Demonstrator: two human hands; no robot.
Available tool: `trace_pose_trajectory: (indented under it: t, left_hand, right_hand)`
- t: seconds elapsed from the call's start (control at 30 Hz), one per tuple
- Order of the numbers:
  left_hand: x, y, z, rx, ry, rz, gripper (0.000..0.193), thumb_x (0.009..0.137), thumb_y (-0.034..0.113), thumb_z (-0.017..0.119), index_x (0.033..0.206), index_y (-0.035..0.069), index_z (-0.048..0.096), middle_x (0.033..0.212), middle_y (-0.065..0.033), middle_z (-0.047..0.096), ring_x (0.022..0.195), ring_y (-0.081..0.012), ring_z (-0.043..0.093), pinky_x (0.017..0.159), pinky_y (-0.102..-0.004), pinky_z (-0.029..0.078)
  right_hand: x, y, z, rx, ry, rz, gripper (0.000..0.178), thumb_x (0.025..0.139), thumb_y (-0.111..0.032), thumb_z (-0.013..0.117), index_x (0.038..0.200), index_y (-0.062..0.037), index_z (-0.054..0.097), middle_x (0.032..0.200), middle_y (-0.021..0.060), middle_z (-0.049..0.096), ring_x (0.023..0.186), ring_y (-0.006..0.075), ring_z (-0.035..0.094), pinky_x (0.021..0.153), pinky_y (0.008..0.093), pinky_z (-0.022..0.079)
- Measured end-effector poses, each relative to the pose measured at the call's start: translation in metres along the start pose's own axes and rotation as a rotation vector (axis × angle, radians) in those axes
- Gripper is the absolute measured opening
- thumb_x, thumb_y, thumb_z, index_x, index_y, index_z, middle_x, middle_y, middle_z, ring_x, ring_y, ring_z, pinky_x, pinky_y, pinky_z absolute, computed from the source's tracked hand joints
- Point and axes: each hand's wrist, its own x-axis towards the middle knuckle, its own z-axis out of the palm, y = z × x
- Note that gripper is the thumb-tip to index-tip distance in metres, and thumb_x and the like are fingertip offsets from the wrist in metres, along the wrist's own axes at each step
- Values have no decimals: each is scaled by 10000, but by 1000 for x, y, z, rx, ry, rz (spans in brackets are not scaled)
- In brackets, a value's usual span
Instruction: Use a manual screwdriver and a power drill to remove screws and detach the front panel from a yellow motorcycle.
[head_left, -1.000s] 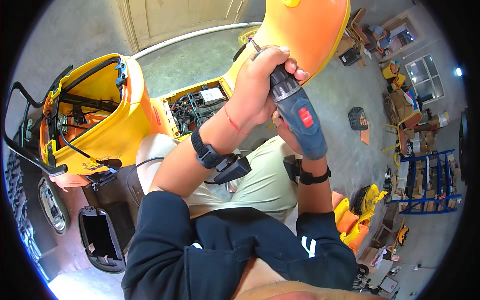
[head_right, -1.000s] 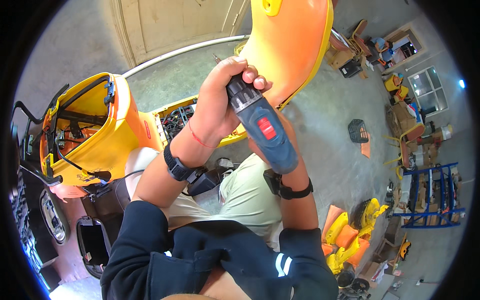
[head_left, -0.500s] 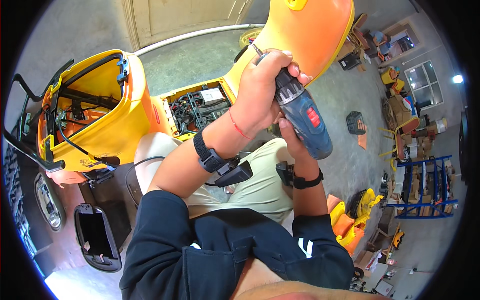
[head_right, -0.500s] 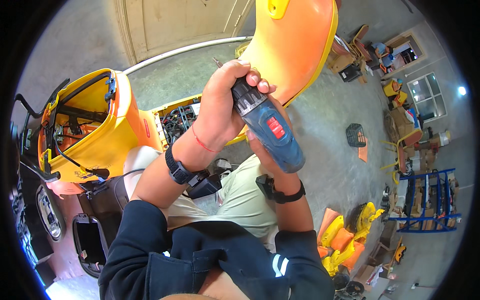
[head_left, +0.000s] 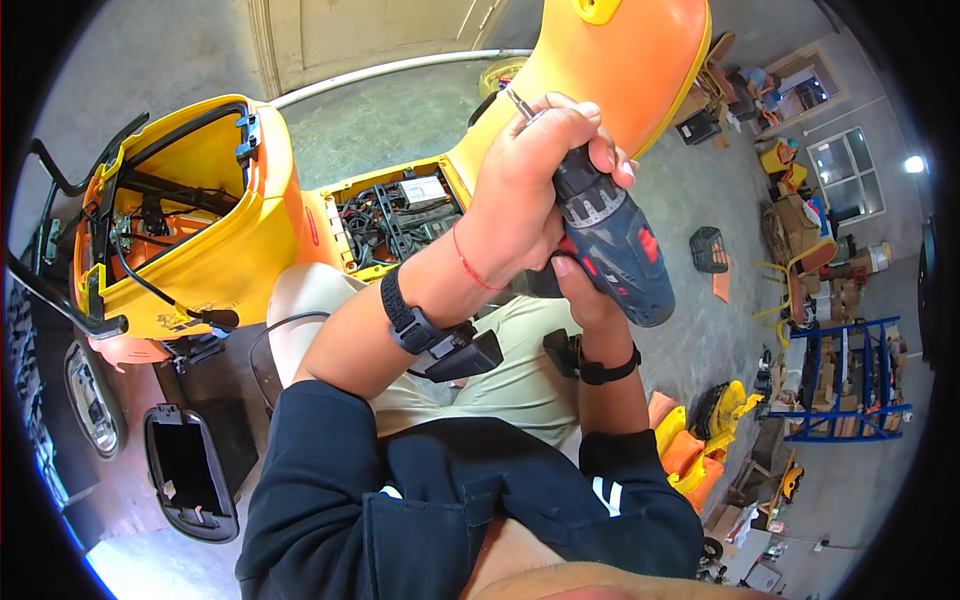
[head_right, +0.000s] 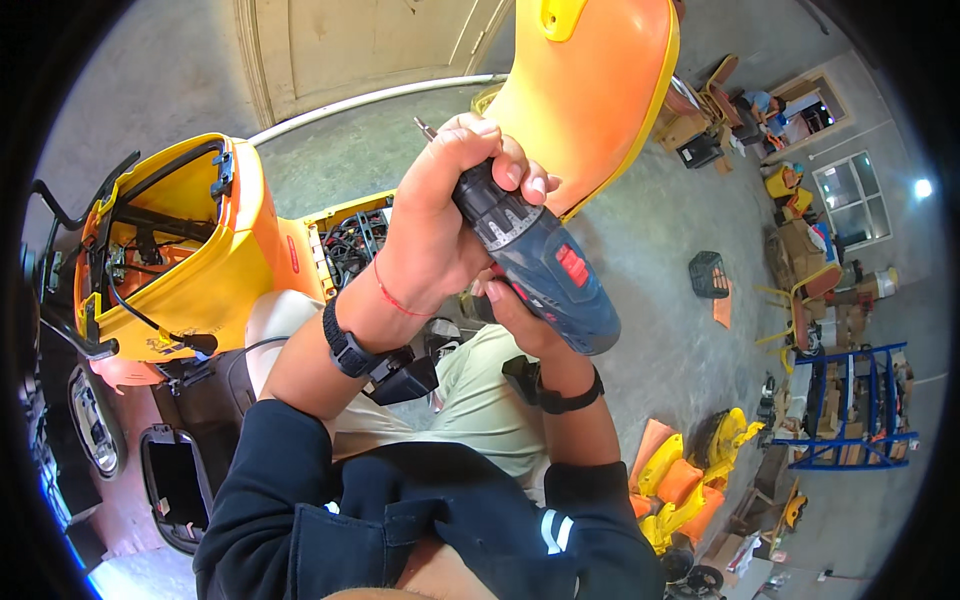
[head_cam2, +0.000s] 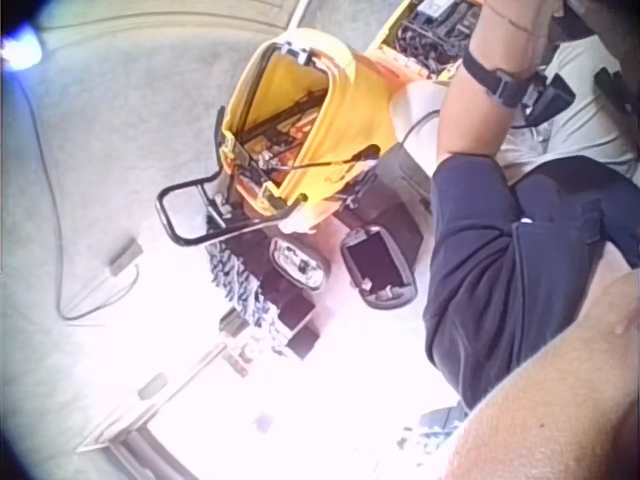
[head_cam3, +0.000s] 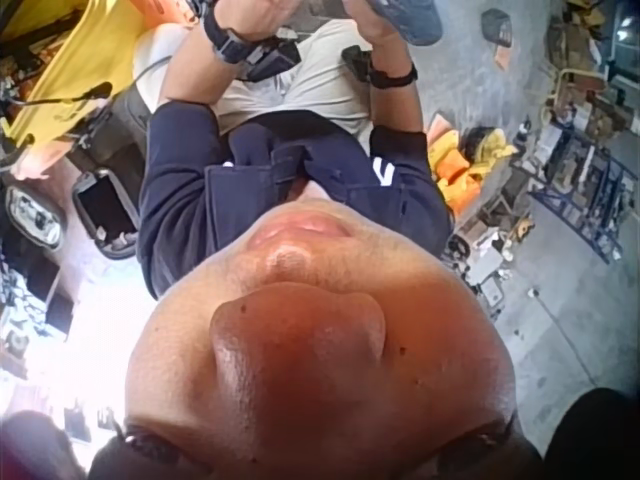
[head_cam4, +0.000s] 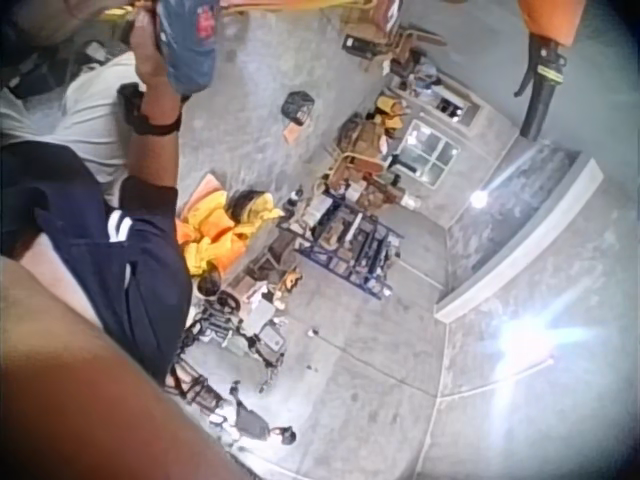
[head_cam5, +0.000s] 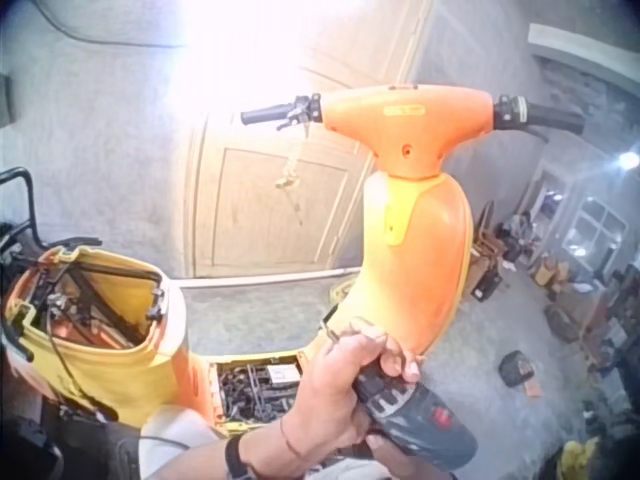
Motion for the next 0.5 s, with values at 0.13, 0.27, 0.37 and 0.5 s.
trace_pose_trajectory:
  t: [0.13, 0.27, 0.37, 0.5]
  left_hand:
    - [0, 0, -2, 29, 21, 15, 158, 928, 132, 545, 783, 85, 504, 723, -66, 549, 757, -238, 583, 825, -408, 482]
    - [-1, -1, -7, 18, 77, -11, 142, 921, 114, 547, 792, 69, 509, 736, -71, 557, 756, -234, 582, 805, -393, 487]
    - [4, -3, -9, 20, 64, 12, 159, 924, 154, 603, 800, 72, 546, 725, -78, 604, 719, -210, 643, 697, -338, 528]
    - [4, -2, -7, 67, 48, -27, 185, 936, 196, 625, 818, 76, 546, 743, -75, 619, 745, -201, 658, 694, -334, 531]
  right_hand:
    - [-1, 16, -15, -372, -74, -101, 219, 849, -52, 672, 1053, -8, 609, 973, 110, 649, 858, 244, 620, 759, 367, 510]
    - [3, 8, -18, -489, -60, 107, 297, 813, -79, 699, 1092, -30, 610, 989, 131, 642, 880, 305, 625, 762, 399, 508]
    - [8, 8, -24, -655, -106, 49, 325, 812, -82, 697, 1122, -53, 604, 998, 142, 634, 877, 331, 634, 755, 408, 515]
    - [5, 18, -32, -804, -62, 32, 313, 815, -81, 698, 1115, -60, 612, 995, 141, 642, 857, 325, 639, 736, 405, 522]
